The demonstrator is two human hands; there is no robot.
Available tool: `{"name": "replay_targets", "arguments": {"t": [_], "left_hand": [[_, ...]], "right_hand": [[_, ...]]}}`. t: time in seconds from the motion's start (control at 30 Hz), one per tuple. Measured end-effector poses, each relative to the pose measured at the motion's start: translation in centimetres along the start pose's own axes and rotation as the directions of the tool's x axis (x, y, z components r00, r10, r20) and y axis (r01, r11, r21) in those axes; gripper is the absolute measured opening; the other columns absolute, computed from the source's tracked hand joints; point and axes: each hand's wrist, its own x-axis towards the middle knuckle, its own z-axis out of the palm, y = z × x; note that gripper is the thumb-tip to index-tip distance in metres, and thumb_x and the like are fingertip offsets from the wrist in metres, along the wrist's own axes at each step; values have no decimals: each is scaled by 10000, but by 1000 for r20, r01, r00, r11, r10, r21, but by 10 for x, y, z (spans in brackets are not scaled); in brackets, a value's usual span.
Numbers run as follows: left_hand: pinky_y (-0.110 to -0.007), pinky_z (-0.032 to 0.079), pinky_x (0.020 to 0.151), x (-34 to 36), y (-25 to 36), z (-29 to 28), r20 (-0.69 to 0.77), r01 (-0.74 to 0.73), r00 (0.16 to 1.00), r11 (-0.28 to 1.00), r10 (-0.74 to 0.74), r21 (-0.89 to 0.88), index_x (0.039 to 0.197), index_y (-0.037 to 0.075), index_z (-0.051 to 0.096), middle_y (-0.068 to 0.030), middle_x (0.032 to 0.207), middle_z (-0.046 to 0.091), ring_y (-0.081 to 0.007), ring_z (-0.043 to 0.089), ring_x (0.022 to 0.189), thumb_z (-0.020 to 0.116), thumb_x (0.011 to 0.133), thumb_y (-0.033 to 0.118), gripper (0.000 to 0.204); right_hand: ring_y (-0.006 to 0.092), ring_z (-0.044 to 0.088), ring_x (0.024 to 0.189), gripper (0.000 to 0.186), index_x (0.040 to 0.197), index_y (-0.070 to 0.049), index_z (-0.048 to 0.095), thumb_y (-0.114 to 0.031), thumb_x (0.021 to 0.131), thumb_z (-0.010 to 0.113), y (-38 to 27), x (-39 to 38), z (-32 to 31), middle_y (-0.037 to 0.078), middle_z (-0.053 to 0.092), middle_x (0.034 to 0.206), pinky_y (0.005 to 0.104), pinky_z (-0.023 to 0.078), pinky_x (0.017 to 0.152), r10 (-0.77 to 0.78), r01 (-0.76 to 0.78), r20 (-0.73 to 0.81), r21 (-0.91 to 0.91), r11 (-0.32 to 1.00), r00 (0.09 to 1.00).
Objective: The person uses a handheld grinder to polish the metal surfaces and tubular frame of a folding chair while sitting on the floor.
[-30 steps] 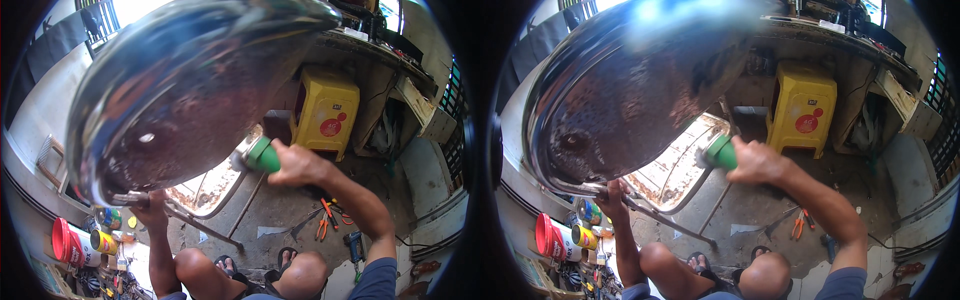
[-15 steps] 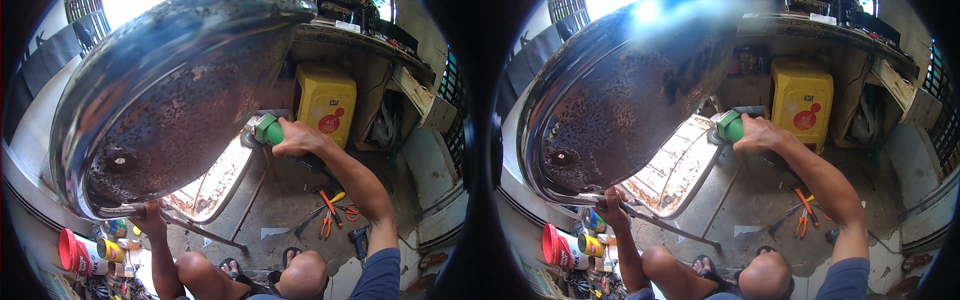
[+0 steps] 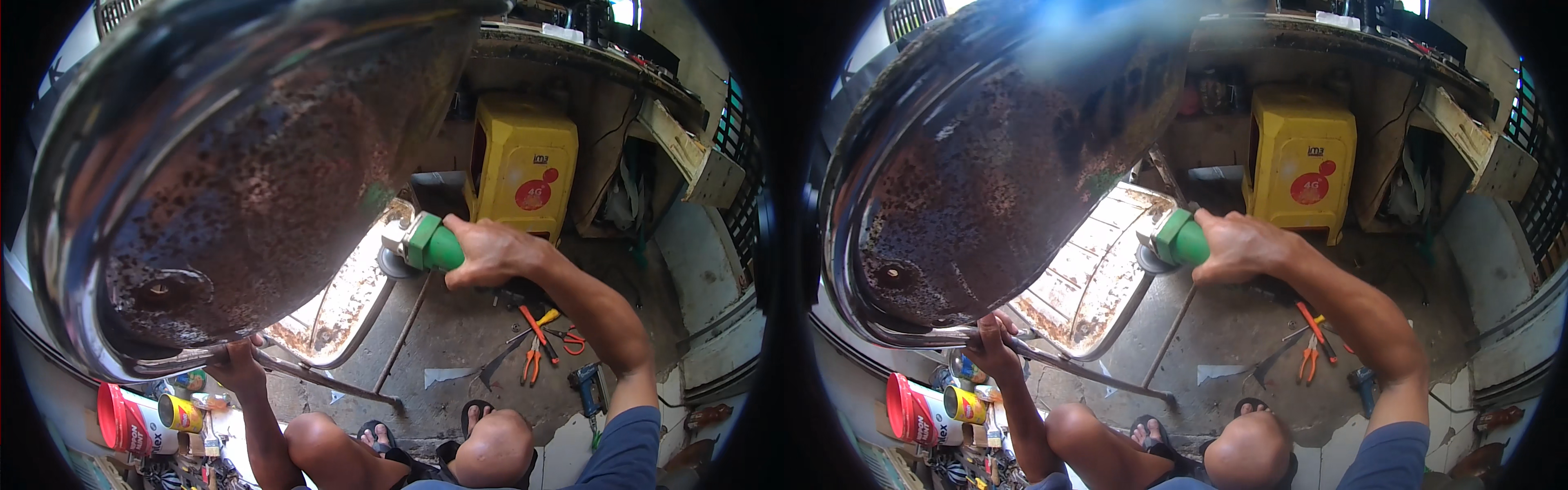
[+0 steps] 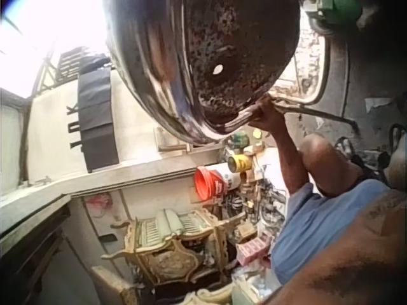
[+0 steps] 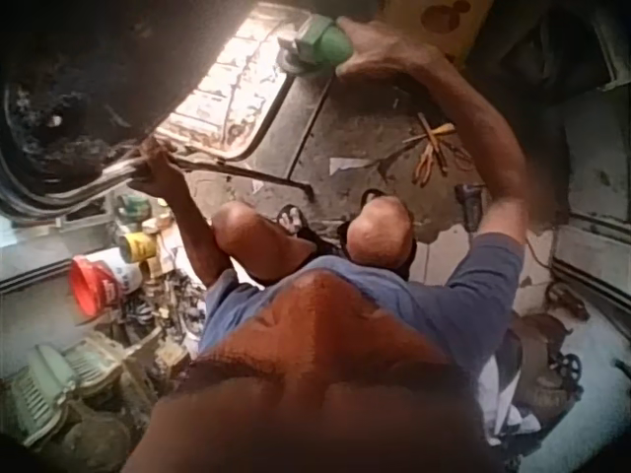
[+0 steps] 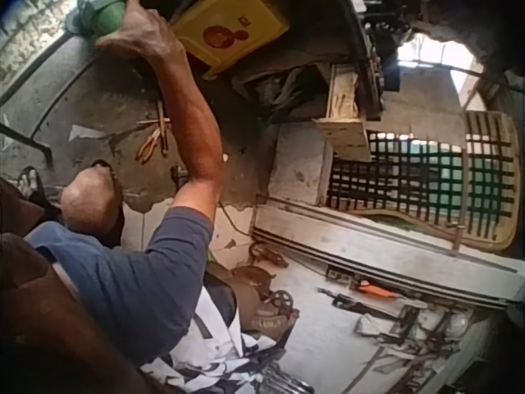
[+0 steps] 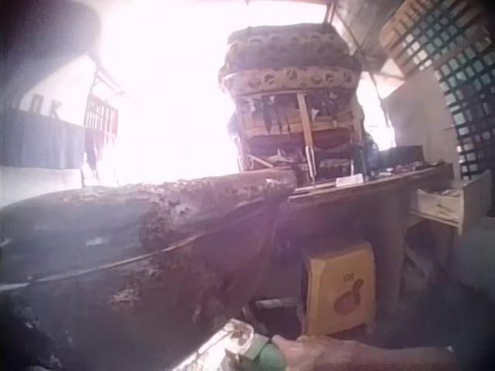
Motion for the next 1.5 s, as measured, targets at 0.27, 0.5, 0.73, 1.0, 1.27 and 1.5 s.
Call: {"name": "replay_targets", "arguments": {"t": [0.27,0.5,0.73,1.0,1.27,1.5], "left_hand": [[-248,354,473,-2,-1,6,10,-41,999,999,41,-23,723,97,456,-15,573,473,-75,421,475,658,983,194,343],[-260,406,485,-7,-14,-9,-2,45,999,999,-45,-18,777,48,514,-24,620,523,-85,471,509,630,944,104,211],[-261,437,597,-5,-16,-4,26,-58,998,997,56,52,939,27,612,-32,728,639,-96,566,633,704,964,153,158],[-283,489,870,-5,-8,-17,103,-31,994,991,45,-127,1111,-30,618,-57,1051,672,-118,611,954,777,908,87,283],[-334,469,879,-3,5,-13,157,-14,987,1000,14,-5,1069,0,596,-86,969,681,-141,610,915,743,959,259,318],[-280,399,750,5,17,-7,198,-85,976,996,87,-17,1017,13,651,-51,910,674,-66,497,771,723,973,338,336]], "right_hand": [[398,692,1019,793,1277,44,499,-412,681,753,11,26,-20,293,682,1091,446,549,869,203,-201,-78,38,979,976],[394,678,1072,807,1336,30,489,-382,690,743,-18,26,-18,289,685,1131,446,542,903,73,-71,60,-35,997,996],[444,710,979,744,1341,61,454,-315,738,674,-71,7,6,299,718,993,473,569,923,82,-77,75,-70,995,994],[410,730,928,579,1287,52,473,-255,824,635,-121,1,44,306,701,1005,472,592,867,-126,134,132,-48,990,983],[396,726,907,586,1296,73,447,-198,816,647,-155,9,73,303,702,1014,459,584,845,-344,346,102,1,938,933],[404,714,1001,620,1299,89,455,-216,805,671,-165,23,76,310,701,1035,474,555,918,-323,323,29,21,946,946]]}}
